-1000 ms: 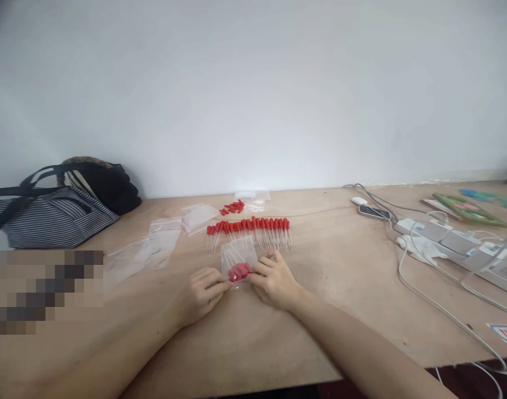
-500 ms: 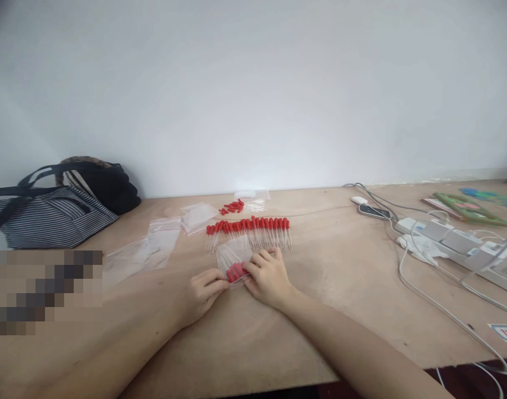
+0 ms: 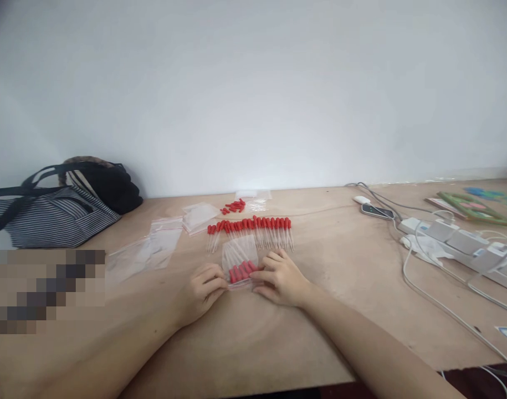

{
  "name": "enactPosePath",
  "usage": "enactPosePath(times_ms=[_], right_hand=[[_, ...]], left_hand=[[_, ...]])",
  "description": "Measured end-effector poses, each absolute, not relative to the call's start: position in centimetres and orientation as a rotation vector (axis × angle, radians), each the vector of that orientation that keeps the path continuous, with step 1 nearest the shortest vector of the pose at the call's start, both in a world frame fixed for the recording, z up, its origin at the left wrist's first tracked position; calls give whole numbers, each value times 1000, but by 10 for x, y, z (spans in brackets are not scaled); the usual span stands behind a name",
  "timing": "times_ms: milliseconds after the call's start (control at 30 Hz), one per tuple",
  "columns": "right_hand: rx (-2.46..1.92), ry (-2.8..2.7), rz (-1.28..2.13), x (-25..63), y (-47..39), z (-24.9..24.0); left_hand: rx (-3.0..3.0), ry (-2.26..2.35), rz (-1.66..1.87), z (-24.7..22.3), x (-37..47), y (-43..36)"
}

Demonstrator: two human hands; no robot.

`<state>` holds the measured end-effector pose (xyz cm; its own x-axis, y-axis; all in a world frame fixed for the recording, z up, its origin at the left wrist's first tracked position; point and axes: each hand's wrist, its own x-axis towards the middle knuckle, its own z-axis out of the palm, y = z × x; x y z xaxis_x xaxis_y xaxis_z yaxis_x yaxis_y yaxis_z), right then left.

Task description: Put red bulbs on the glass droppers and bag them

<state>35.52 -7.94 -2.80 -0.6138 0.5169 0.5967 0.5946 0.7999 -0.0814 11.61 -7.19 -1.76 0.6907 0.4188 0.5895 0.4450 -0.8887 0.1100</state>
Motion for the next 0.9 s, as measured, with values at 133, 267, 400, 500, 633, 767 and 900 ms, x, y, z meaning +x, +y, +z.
enactPosePath(times_ms=[133,267,400,500,633,767,900], right_hand=[[-775,-2298,-262,359,-84,-28],[-693,-2247,-476,347,-85,-28],[-661,-2238,-677,342,-84,-29],[-657,-2247,-761,345,-84,-32],[-606,-2283,-838,349,-87,-31],[-560,-2287,-902,347,-90,-27],[-577,-2268,-895,346,-91,-29]], left_hand=[[-2917,-812,-984,-23,113,-71],[-2965,-864,-1045,-28,113,-71],[-2959,-851,-1108,-28,113,-71],[-2907,-788,-1094,-25,114,-72],[-2709,-611,-967,-21,116,-75],[-2503,-416,-845,-16,120,-78],[-2391,-326,-825,-13,123,-78]])
